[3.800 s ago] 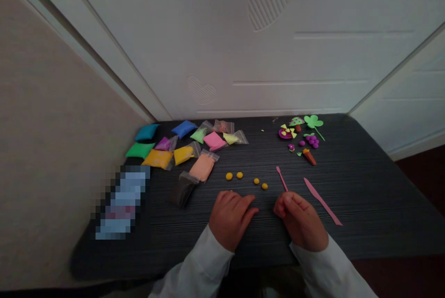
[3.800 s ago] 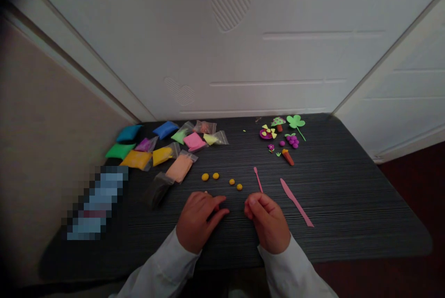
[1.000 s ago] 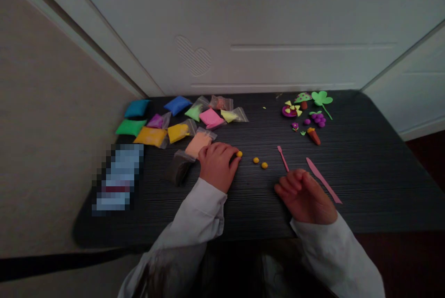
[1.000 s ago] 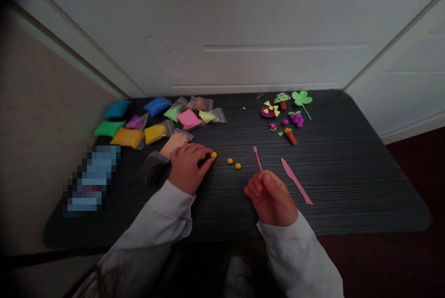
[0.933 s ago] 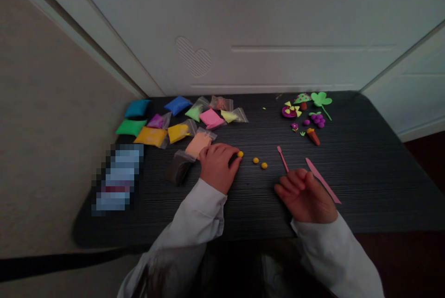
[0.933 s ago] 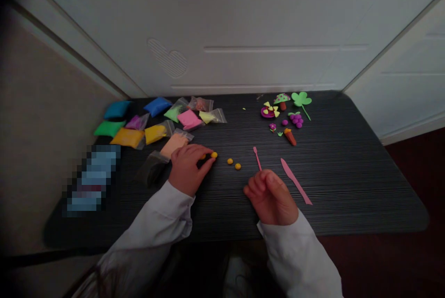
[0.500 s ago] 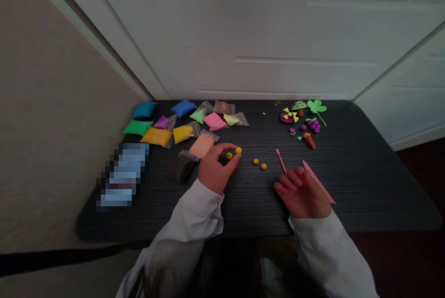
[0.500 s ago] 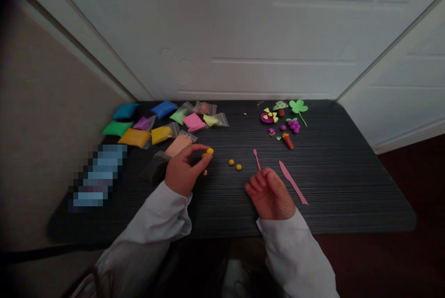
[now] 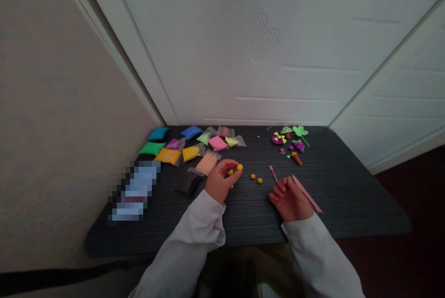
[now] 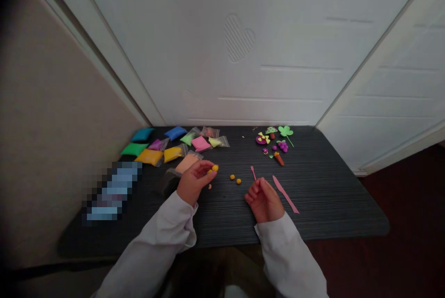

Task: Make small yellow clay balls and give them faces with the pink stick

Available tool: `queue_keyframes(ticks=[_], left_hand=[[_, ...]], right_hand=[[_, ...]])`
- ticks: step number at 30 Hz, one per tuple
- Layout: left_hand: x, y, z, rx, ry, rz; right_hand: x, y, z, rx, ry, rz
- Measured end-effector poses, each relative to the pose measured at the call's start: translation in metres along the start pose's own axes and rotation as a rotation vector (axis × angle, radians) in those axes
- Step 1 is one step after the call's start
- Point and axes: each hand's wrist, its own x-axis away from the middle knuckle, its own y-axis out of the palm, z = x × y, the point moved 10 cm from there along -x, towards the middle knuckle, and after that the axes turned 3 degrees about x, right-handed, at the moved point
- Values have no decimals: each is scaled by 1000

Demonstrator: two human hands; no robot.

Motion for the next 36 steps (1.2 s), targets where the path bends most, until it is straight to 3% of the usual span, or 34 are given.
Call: queue_keyframes(ticks=[17, 24, 29, 36], left_hand=[[11, 2, -2, 40, -82, -56], [21, 6, 5, -21, -56, -72], [27, 14, 13, -187, -24, -152], [29, 13, 15, -183, -39, -164]], right_hand=[[1, -4, 4, -11, 1, 23], [3, -7, 18, 1, 94, -11], [7, -17, 23, -66, 156, 1], [11, -16, 20, -94, 141, 12]])
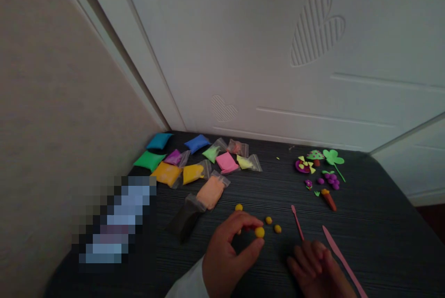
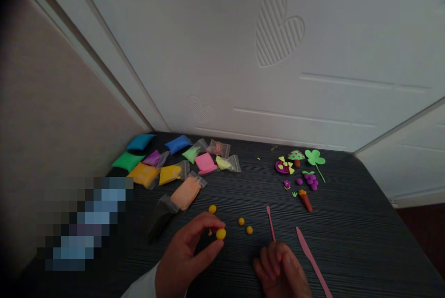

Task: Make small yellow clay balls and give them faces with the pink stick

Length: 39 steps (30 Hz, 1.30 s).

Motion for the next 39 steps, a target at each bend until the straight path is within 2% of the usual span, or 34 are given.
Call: queue_keyframes(ticks=[9, 15, 23, 25, 28, 31, 35, 39], left_hand=[[2, -1, 0, 8, 10, 9], [1, 2, 2, 28, 34, -16], [2, 9, 12, 199, 66, -52], [3, 14, 18, 284, 63, -70], [4, 20, 23, 387, 40, -85], [4, 22, 20, 506, -18, -88], [4, 27, 7, 735, -149, -134], [8, 43, 2, 959, -260, -276]], right_hand=[[3, 3, -3, 101, -23, 47], [4, 16, -12, 154, -83, 25], [8, 41, -26, 437, -228, -3], [11, 54, -39, 567, -323, -3], [20, 91, -62, 922, -583, -55], [22, 116, -67, 1031, -725, -100], [10, 110, -52, 962, -631, -114], [2, 96, -40, 879, -524, -128]])
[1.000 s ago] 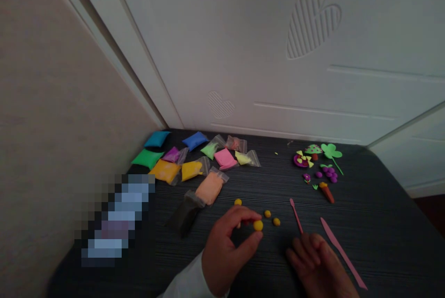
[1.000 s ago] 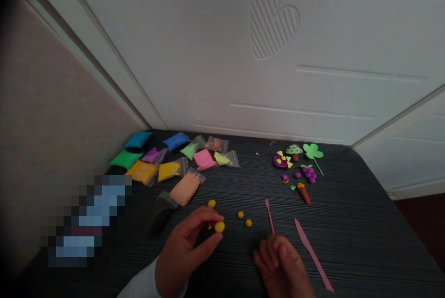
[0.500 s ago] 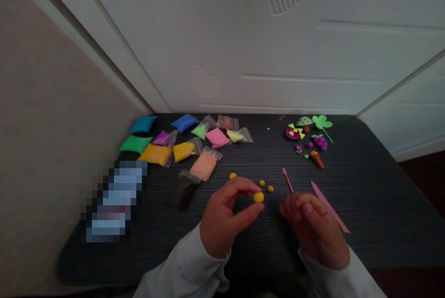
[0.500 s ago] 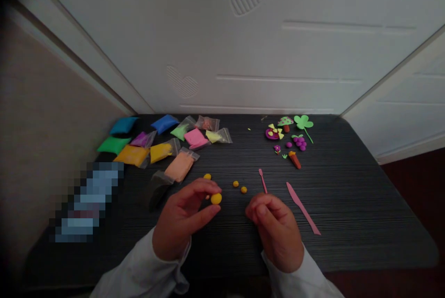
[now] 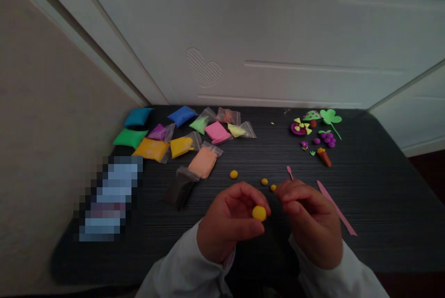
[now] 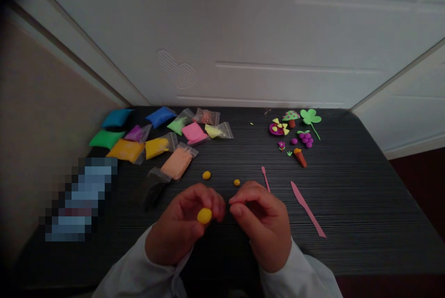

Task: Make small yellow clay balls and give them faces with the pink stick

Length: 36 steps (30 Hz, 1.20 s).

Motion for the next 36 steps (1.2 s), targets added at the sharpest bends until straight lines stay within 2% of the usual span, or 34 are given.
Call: queue_keyframes(ticks=[3, 7, 14, 21, 24, 36], left_hand=[[0, 5, -7, 121, -62, -53], [2, 3, -12, 166, -110, -39], [2, -4, -14, 139, -124, 20], [-1, -3, -9, 174, -70, 57], [0, -2, -12, 189, -102, 62], [2, 5, -17, 227, -131, -7]], right_hand=[[1, -2, 5, -40, 39, 8], [2, 0, 2, -42, 41, 2], [2, 1, 5, -98, 51, -11], [-2, 4, 16, -242, 167, -10], [-2, 6, 17, -257, 194, -10], [-3, 7, -1, -112, 42, -61]])
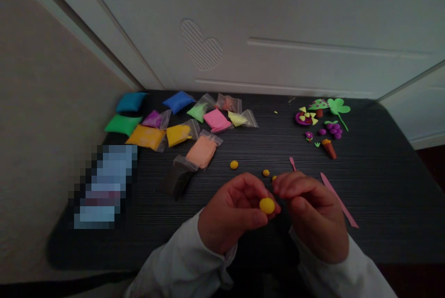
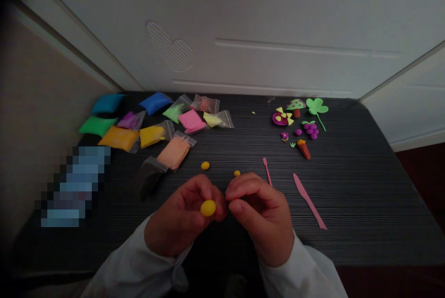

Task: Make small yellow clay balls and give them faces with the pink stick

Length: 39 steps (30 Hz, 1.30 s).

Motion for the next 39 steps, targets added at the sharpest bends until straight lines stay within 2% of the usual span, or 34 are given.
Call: queue_keyframes(ticks=[5, 12, 19, 34, 39], left_hand=[[-1, 5, -1, 31, 19, -11], [-4, 9, -6, 58, 11, 4], [-4, 15, -13, 152, -44, -58], [-2, 22, -9, 180, -31, -97], [-1, 22, -9, 188, -29, -102]], right_hand=[[2, 2, -8, 13, -81, -15], [2, 6, -14, 22, -104, -42], [5, 10, -20, 31, -127, -95], [6, 15, -21, 81, -122, -181], [7, 15, -23, 114, -145, -166]])
